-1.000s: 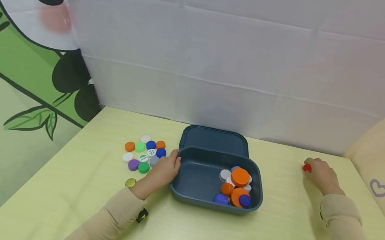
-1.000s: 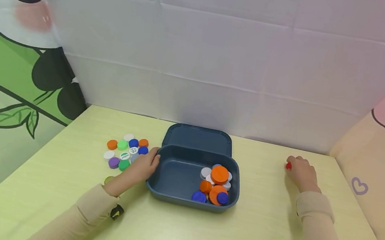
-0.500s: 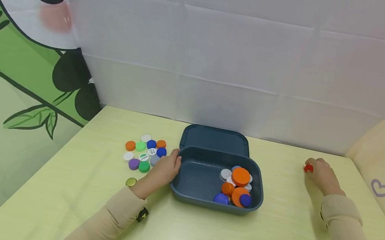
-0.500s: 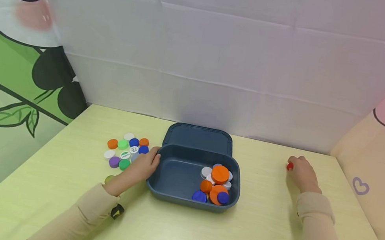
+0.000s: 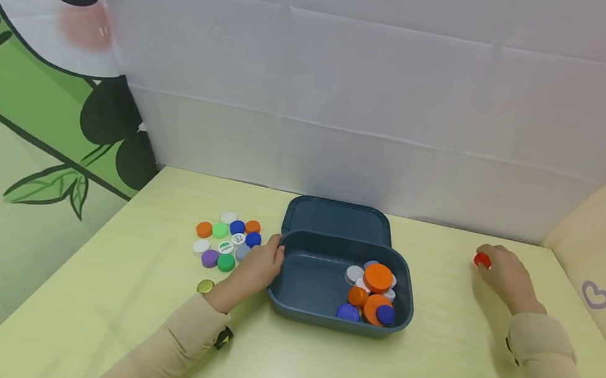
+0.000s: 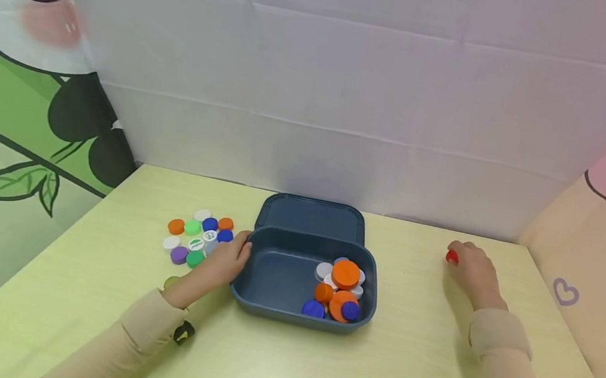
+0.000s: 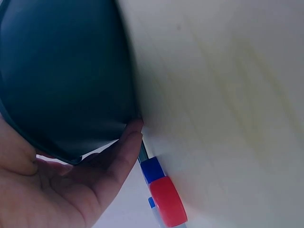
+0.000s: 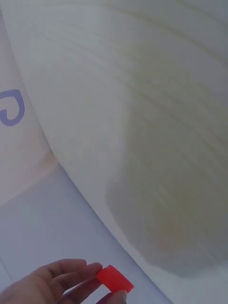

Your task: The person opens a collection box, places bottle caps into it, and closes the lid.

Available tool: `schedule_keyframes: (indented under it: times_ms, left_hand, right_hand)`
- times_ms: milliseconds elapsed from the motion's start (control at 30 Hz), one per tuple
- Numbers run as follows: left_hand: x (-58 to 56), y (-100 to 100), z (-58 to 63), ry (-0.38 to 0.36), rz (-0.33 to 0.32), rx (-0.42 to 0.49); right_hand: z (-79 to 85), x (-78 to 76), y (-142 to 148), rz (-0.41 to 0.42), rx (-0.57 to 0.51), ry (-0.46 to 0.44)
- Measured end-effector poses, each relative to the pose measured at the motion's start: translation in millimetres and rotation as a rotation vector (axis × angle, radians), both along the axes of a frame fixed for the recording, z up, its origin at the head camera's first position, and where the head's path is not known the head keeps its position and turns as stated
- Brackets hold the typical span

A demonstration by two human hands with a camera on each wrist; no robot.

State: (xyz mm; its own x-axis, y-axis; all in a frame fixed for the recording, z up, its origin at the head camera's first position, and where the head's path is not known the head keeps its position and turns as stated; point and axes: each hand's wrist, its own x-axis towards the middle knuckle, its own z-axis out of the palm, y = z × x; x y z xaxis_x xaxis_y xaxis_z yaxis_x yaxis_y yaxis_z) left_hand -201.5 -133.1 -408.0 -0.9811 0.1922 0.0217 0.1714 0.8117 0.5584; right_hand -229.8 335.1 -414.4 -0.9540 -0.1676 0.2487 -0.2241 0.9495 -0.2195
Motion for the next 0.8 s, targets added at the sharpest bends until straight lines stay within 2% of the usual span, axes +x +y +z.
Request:
schedule_keyframes:
  times_ms: [300,533,667,800]
  left_hand:
    - [0.7,-1.1,1.1,0.014,0.002,-0.005]
    - [1.2,-1.2,4.0,0.009,0.005,0.001]
    - [1.6,-1.0,4.7,0.004,0.002,0.000]
    - [1.8,-0.9,4.3,0.006,-0.002,-0.003]
  right_hand:
    - [20.8,22.3,-43.0,0.099,-0.004,0.186]
    - [36.0,39.0,-88.2,0.257,0.025,0.368]
    - [41.9,51.3,-113.5,0.338,0.036,0.424]
    - [45.3,64.4,-135.5,0.414,0.049,0.437]
